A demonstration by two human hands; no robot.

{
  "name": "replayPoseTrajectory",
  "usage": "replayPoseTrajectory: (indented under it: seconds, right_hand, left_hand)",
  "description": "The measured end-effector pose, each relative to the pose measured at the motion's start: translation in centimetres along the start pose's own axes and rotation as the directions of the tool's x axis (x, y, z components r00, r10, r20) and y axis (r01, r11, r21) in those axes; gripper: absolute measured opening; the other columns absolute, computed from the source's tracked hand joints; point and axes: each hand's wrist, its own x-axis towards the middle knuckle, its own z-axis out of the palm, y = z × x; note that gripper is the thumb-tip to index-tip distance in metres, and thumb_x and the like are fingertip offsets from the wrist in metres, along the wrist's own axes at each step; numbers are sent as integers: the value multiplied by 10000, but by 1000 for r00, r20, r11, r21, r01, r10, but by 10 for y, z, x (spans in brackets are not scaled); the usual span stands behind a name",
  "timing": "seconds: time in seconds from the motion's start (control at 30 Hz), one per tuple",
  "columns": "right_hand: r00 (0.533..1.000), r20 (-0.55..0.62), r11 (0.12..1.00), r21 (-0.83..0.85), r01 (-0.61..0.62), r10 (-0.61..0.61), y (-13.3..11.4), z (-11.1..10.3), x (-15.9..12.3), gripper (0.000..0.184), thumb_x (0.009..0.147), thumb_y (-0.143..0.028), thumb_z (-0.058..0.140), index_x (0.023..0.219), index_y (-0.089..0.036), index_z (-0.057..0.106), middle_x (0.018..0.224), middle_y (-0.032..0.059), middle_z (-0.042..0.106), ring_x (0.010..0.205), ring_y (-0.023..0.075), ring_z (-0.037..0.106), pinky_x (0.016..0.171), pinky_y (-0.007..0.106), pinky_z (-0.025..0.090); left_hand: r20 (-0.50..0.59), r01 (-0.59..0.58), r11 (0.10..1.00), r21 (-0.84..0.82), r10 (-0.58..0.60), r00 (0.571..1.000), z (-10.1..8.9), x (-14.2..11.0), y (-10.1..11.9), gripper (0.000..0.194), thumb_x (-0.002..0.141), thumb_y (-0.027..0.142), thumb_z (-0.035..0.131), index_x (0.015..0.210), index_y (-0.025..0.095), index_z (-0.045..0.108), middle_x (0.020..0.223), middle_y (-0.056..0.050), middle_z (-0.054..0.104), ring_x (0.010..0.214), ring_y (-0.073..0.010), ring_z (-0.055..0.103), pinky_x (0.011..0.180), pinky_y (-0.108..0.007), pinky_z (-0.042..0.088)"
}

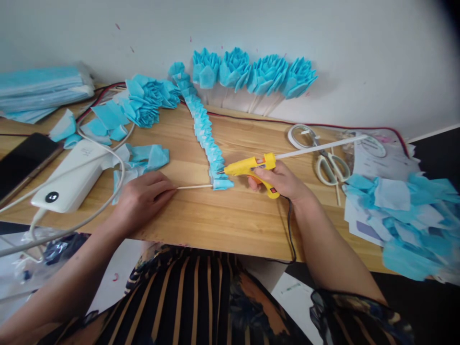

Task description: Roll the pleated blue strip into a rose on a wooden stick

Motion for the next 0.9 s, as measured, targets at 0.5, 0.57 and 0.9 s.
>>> replayPoseTrajectory:
  seconds: [0.5,0.57,0.9]
  right_hand:
    - [1000,-18,999,-34,-16,15,-2,1,1,564,930,-666,637,649,-177,643,583,9,637,513,98,544,490,239,425]
    - [1000,-19,999,-53,-8,7,-1,0,0,553,945,-649,626,652,-180,642,587,7,633,523,101,542,497,242,424]
    - [999,-45,993,-114,-22,17,1,-6,-3,527,964,-618,606,654,-192,635,593,6,616,525,104,524,487,256,405]
  left_hand:
    - [-14,-13,1000,-14,12,1000,-1,2,1,266,1057,306,541,922,205,747,913,-55,736,834,-185,693,744,-297,529]
    - [-7,-1,1000,-11,1,1000,-1,2,1,273,1057,310,538,911,208,745,912,-54,737,832,-188,694,743,-299,531]
    - [-25,-35,999,-6,35,999,-1,2,1,245,1053,284,557,938,190,752,915,-64,736,829,-191,692,734,-301,521]
